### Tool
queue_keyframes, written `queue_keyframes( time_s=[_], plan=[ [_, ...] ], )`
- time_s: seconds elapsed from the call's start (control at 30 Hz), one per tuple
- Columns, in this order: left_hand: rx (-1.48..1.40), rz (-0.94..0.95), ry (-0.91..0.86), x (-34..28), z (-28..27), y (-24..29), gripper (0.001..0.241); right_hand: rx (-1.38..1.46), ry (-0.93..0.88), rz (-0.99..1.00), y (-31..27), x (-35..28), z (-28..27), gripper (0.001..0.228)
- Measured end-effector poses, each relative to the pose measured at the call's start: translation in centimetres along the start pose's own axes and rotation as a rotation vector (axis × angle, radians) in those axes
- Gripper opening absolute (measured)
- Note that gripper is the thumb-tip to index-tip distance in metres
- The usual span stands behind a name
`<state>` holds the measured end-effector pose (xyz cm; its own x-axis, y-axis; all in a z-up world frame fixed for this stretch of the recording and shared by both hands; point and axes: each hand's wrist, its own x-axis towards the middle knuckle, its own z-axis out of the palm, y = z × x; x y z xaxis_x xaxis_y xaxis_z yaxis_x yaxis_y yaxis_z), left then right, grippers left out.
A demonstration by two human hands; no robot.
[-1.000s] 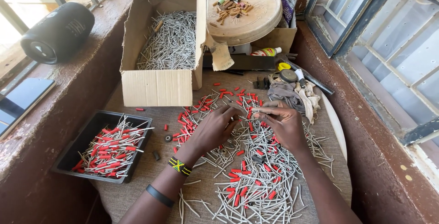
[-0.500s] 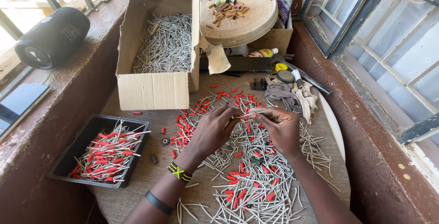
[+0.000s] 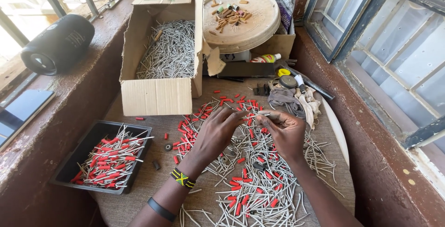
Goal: Assembling manual rivets by sliding red plastic sleeves onto metal nails one by one.
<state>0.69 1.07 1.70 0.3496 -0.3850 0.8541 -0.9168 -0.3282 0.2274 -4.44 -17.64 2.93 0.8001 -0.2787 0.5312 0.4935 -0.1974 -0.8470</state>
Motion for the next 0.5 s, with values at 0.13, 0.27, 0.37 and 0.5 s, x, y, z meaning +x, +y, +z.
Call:
queue_keyframes(
  time_s=[0.13,0.27,0.37,0.5],
  plan=[
    [0.012,0.002,-0.009,0.2,-0.6,0.4,0.021,0.031,-0.007,0.028,-0.9,0.0,0.2,0.014],
    [0.035,-0.009,-0.021,0.1,-0.6,0.2,0.025,0.025,-0.067,0.046,-0.9,0.0,0.2,0.011],
    [0.085,-0.016,-0.038,-0.3,-0.4,-0.3,0.023,0.014,-0.112,0.061,-0.7,-0.2,0.0,0.011],
    [0.149,-0.042,-0.085,-0.2,-0.6,-0.6,0.02,0.023,-0.169,0.068,-0.6,-0.1,0.0,0.013]
  ],
)
